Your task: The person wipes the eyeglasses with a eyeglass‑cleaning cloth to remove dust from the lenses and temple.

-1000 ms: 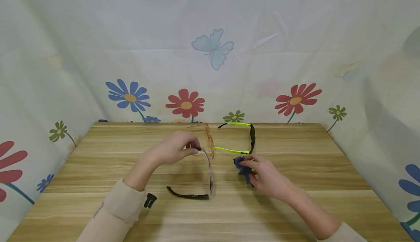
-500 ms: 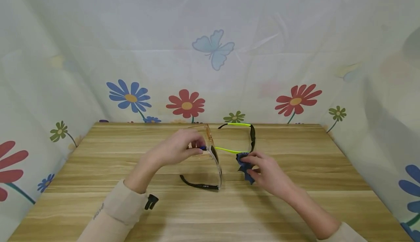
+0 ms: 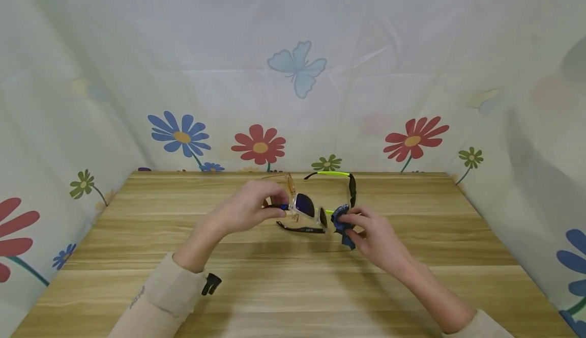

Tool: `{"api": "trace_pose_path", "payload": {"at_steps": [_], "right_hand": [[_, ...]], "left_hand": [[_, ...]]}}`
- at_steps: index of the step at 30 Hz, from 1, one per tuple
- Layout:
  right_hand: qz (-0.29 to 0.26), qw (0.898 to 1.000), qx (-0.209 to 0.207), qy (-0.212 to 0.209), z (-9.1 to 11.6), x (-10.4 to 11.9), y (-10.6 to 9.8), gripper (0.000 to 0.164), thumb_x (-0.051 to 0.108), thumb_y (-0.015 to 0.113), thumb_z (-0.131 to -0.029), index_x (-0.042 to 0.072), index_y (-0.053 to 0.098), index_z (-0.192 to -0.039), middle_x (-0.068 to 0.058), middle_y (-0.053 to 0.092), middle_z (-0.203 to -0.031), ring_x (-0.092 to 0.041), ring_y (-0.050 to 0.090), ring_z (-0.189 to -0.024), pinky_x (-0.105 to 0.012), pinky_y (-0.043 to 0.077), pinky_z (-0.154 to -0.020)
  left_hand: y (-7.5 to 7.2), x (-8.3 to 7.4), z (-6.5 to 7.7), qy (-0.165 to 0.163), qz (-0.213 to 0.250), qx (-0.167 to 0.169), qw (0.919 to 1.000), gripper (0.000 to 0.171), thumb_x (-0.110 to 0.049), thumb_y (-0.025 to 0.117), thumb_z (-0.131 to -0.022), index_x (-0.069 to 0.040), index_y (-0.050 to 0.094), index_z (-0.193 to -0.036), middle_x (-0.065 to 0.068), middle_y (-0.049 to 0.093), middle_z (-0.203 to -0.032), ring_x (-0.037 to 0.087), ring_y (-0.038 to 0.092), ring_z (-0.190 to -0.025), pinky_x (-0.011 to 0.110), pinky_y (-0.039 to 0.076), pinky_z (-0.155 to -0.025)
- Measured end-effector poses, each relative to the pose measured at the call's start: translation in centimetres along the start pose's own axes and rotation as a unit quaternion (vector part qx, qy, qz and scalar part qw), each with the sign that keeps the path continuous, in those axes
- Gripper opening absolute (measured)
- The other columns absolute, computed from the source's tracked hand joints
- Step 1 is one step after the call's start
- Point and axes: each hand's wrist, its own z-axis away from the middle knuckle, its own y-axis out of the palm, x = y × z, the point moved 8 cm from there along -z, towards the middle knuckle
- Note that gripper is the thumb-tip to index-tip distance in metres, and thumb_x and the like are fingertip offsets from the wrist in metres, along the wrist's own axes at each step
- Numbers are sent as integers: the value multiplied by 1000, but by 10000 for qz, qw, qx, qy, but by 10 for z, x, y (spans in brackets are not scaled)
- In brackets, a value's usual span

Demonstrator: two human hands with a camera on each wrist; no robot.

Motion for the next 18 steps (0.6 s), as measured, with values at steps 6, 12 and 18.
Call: {"api": "trace_pose_path", "payload": {"at_steps": [6,12,18], "right_hand": [[-95,9996,-253,117,-1,-2,-6,34,-19,78,-80,-3,75,-110,-14,65,-109,-27,72,-89,-21,57,-65],[-219,9995,-213,105,-2,-1,-5,36,-20,77,-80,-6,73,-113,-16,64,-111,-29,72,-91,-22,58,-66],[-579,9983,-58,64,-4,4,-2,42,-22,76,-77,-8,70,-117,-17,61,-117,-31,71,-96,-27,59,-68]], "left_hand": [[3,2,3,-191,-6,45,9998,17,-10,83,-87,-13,69,-96,-10,65,-87,6,62,-80,27,55,-72],[9,7,7,-238,19,216,9995,20,-12,85,-85,-14,68,-95,-9,65,-87,6,62,-81,26,55,-75],[12,11,10,-216,-50,179,9996,17,-9,84,-87,-11,72,-99,-9,67,-88,6,62,-80,28,56,-75]]}}
